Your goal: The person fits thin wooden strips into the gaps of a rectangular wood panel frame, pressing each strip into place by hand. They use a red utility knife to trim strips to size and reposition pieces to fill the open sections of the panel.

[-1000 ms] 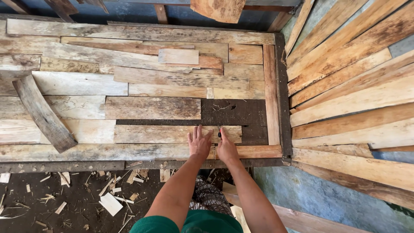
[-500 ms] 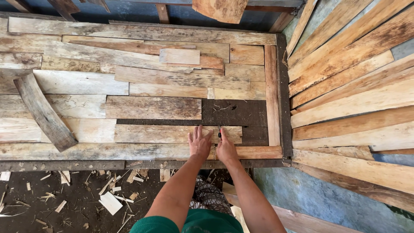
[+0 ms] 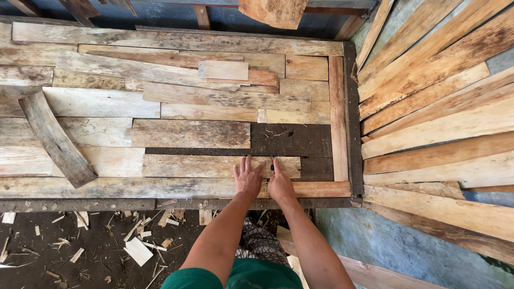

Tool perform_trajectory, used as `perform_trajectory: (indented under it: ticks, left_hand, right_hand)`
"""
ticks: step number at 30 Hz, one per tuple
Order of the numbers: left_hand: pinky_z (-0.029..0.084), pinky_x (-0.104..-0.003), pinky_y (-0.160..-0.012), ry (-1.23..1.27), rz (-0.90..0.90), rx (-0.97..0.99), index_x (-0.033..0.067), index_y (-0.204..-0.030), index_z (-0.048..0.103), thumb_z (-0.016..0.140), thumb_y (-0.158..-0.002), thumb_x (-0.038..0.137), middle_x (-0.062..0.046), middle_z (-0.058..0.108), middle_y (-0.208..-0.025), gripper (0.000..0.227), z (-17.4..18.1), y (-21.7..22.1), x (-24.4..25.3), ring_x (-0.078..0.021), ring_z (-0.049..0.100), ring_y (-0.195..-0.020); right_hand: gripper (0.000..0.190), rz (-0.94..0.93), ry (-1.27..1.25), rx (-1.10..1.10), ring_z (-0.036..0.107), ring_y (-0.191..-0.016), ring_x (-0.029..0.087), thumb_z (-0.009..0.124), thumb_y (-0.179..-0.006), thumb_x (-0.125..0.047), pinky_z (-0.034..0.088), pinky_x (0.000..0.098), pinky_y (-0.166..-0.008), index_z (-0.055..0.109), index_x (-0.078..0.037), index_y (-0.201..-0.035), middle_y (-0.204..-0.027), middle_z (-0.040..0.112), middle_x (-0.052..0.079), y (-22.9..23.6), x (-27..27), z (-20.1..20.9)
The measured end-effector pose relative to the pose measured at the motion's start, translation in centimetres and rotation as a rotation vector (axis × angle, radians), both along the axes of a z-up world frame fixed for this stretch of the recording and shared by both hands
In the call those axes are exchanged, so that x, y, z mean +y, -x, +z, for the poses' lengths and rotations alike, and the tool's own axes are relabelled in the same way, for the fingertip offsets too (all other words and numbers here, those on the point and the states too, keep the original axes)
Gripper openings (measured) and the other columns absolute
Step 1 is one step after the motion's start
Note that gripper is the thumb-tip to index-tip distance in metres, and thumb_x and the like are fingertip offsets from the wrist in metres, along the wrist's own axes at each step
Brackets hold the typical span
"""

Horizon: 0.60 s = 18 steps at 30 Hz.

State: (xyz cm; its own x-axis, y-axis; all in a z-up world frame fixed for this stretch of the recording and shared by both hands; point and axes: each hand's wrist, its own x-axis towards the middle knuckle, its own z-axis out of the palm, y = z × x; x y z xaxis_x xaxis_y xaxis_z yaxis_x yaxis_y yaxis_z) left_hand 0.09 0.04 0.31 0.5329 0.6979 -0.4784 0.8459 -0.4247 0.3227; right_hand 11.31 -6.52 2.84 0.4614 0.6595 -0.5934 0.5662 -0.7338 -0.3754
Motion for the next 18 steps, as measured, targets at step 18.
perform_trajectory:
  ticks: [18]
  left_hand:
    - [0.013, -0.059, -0.126, -0.016, 0.030, -0.030, 0.0375, -0.154, 0.042, 0.059, -0.100, 0.031, -0.012, 0.016, -0.168, 0.057, -0.5, 0.2, -0.5, -0.0328, 0.011, -0.158]
  right_hand:
    - [0.077, -0.019, 0.023, 0.041, 0.069, -0.074, 0.031, 0.051, -0.103, -0.017, 0.057, 0.0482, -0.074, 0.009, -0.021, -0.167, -0.088, 0.072, 0.018, 2.3, -2.8, 2.8]
